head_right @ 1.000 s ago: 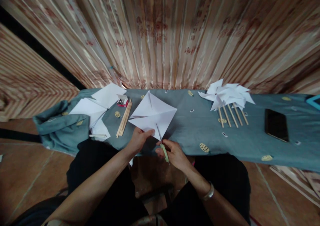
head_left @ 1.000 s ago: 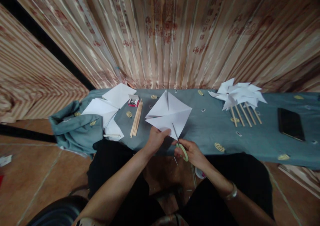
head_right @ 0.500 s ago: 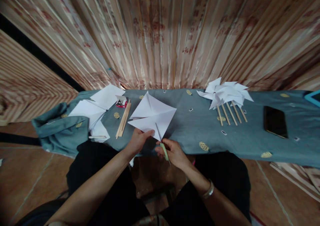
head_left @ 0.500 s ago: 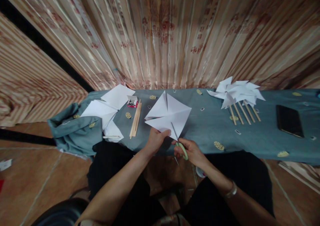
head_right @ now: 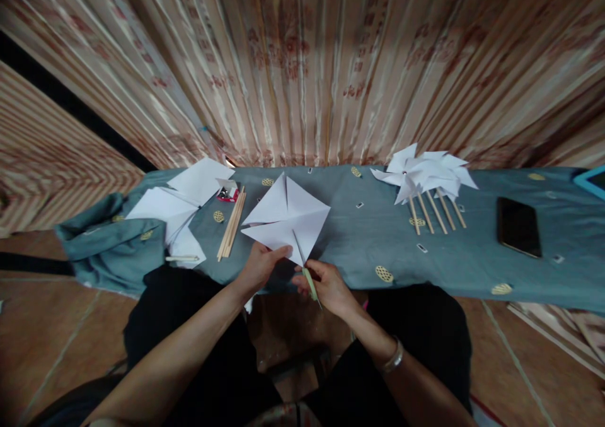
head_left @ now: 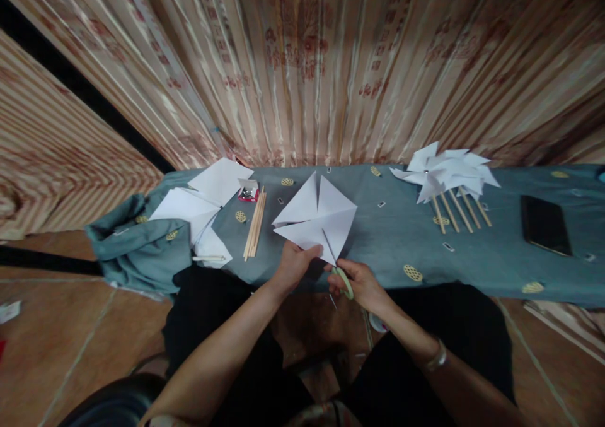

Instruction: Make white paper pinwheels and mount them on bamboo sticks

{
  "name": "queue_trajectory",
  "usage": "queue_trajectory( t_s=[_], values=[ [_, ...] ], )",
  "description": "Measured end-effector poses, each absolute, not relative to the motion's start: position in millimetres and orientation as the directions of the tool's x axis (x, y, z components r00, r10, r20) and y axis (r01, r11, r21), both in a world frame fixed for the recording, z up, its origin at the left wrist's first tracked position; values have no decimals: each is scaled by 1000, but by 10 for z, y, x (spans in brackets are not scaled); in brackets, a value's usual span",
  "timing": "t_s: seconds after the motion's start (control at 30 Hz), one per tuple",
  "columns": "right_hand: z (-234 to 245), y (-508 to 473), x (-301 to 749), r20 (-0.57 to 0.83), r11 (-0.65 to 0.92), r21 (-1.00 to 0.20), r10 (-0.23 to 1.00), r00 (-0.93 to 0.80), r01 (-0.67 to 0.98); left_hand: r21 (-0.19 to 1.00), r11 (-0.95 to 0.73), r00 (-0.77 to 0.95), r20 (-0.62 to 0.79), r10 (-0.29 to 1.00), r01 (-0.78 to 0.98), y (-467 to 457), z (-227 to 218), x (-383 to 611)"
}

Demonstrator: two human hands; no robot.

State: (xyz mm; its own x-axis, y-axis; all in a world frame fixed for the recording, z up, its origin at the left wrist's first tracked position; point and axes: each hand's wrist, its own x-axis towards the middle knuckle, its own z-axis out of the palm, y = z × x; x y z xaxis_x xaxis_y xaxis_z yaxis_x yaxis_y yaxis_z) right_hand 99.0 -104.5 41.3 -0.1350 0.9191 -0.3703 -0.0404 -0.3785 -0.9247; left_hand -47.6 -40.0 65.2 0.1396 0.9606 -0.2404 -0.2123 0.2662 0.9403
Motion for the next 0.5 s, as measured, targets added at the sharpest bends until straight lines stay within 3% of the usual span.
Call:
queue_trajectory(
  t_s=[0.5],
  values=[
    [416, -1045, 1039, -280, -291, -956, 943, -181, -37, 929, 278, 217, -227, 949, -244, -438, 624, -464]
  ],
)
